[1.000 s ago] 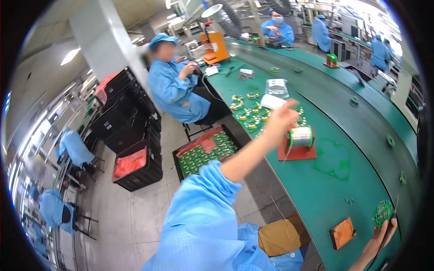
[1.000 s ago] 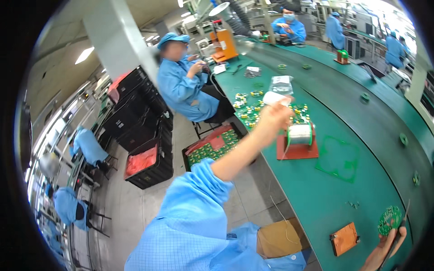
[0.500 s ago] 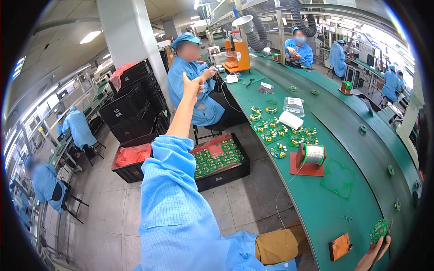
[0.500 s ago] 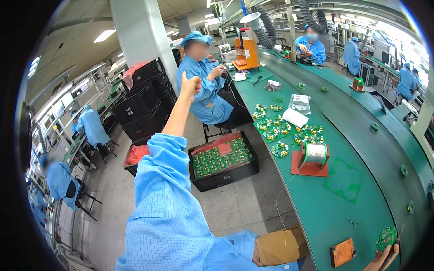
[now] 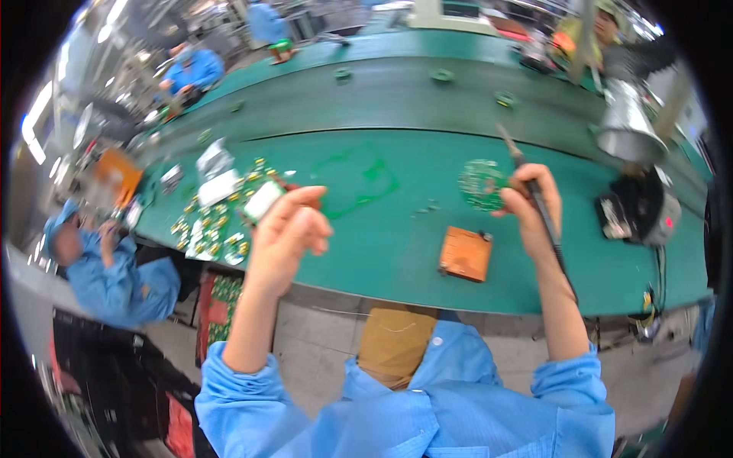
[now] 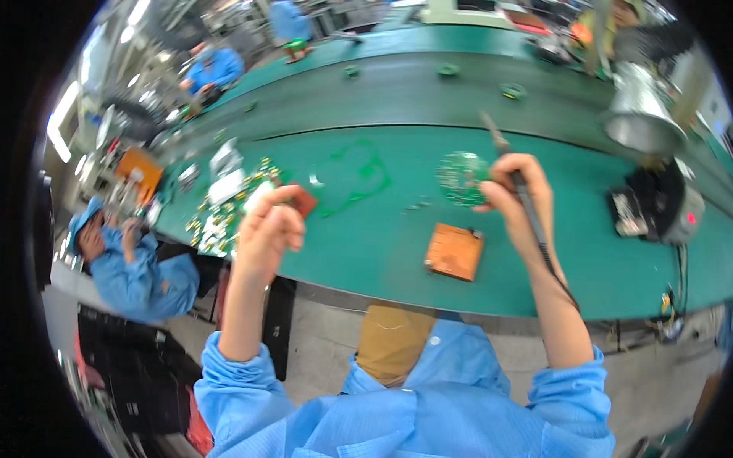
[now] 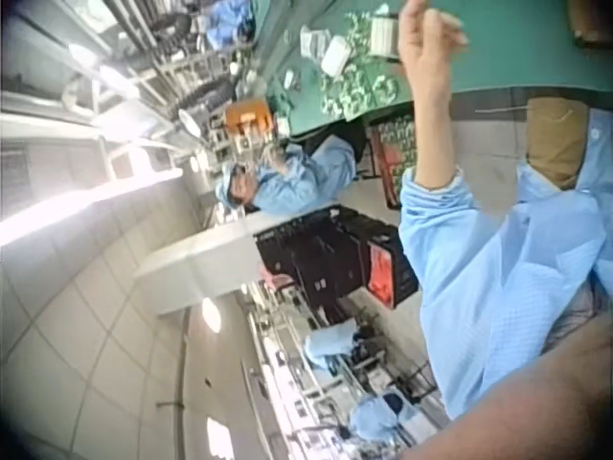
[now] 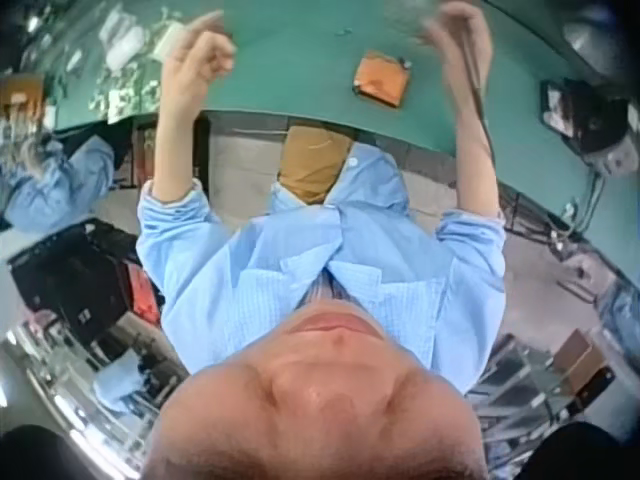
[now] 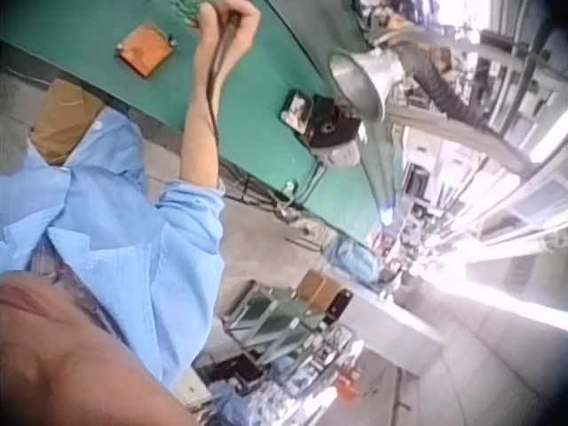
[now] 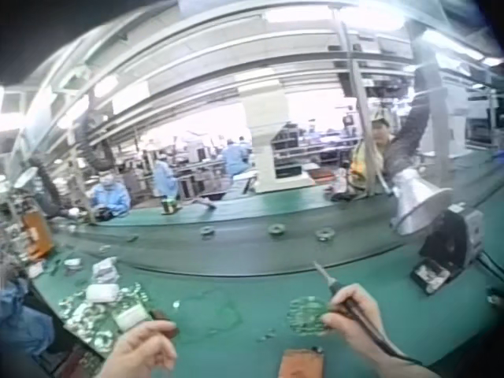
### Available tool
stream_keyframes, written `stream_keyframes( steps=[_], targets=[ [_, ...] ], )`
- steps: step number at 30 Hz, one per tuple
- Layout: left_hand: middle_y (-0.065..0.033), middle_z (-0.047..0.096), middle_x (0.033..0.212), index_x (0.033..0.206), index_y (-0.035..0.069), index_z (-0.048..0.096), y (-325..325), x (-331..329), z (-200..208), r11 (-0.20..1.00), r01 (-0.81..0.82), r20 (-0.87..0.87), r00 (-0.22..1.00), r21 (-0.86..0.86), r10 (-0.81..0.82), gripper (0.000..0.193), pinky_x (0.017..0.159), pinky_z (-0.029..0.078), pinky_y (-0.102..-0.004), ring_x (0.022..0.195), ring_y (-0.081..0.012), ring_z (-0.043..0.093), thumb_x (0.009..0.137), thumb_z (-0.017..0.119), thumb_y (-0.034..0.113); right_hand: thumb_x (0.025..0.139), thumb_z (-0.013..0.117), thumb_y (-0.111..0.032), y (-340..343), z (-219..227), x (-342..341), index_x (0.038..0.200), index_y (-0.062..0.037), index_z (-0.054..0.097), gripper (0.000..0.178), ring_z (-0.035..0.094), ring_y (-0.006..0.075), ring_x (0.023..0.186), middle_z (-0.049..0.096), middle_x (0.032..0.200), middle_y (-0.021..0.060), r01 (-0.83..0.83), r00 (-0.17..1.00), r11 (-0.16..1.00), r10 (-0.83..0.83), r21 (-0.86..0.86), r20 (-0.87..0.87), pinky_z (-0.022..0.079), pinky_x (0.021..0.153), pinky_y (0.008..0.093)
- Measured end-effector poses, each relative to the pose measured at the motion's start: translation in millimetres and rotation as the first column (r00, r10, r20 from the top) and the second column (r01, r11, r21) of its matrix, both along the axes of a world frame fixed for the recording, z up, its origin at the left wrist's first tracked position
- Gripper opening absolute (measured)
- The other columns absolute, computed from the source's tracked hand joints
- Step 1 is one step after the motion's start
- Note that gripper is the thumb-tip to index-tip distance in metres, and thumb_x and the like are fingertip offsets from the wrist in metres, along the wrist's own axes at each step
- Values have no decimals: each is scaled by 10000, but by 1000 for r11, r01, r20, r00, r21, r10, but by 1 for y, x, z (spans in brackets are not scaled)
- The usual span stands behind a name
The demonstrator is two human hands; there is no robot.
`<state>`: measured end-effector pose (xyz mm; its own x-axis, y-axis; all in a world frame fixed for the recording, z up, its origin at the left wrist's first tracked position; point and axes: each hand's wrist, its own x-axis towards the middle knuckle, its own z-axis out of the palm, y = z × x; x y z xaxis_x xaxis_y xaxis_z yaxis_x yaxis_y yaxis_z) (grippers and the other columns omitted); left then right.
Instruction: Soldering electronic components onto circular green circuit boards at an assembly line.
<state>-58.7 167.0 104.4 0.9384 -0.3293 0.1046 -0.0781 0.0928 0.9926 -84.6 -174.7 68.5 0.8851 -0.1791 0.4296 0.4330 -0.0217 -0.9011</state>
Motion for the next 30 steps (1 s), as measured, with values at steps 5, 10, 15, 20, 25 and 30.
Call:
stream_keyframes(
  steps=[5, 10, 15, 20, 25, 30],
  targets=[
    [-82, 611, 887, 1265, 36, 446, -136, 19, -32, 900, 392, -223, 876, -191, -428, 393, 629, 462, -250, 696, -113, 566, 967, 444, 293, 780, 636, 38, 0, -11, -23, 846, -55, 531, 155, 630, 177, 806, 631, 942, 87, 84, 968, 918, 18, -387, 252, 540, 656, 286],
    [-59, 600, 965, 1249, 46, 468, -169, 18, -52, 869, 442, -226, 843, -222, -487, 371, 671, 471, -256, 803, -110, 560, 976, 421, 293, 767, 630, 2, -17, -4, -37, 834, -38, 583, 91, 631, 201, 861, 641, 1010, 131, 161, 918, 639, 183, -752, 352, 513, 642, 287],
    [-37, 594, 948, 1244, 43, 465, -161, 15, -60, 848, 478, -277, 803, -230, -527, 332, 694, 456, -224, 800, -74, 549, 952, 489, 201, 770, 605, 59, -20, -42, -45, 838, -16, 573, 106, 604, 288, 1032, 556, 1147, 240, 104, 975, 853, 15, -511, 224, 508, 771, 306],
    [-109, 605, 1021, 1314, 24, 340, -151, 9, -60, 879, 455, -147, 868, -146, -474, 483, 798, 467, -248, 913, -136, 585, 881, 555, 24, 750, 618, 102, -11, -49, -60, 988, -42, 469, 315, 606, 253, 1037, 596, 1131, 233, 172, 984, 891, -134, -421, 117, 492, 834, 298],
    [-113, 593, 1112, 1196, -22, 475, -146, 9, -64, 847, 531, -131, 838, -34, -530, 359, 824, 474, -246, 964, -126, 577, 854, 583, 7, 724, 658, 98, 7, -50, -68, 953, -35, 484, 317, 630, 192, 943, 606, 1117, 212, 181, 978, 939, -203, -293, -47, 508, 763, 261],
    [-76, 597, 1046, 1192, -18, 504, -143, 7, -75, 889, 457, -89, 887, 18, -453, 359, 773, 475, -225, 911, -98, 569, 843, 589, -6, 680, 692, 115, 15, -54, -65, 921, -33, 508, 337, 623, 122, 830, 639, 1054, 149, 233, 970, 900, -242, -369, 22, 499, 697, 225]
  ],
)
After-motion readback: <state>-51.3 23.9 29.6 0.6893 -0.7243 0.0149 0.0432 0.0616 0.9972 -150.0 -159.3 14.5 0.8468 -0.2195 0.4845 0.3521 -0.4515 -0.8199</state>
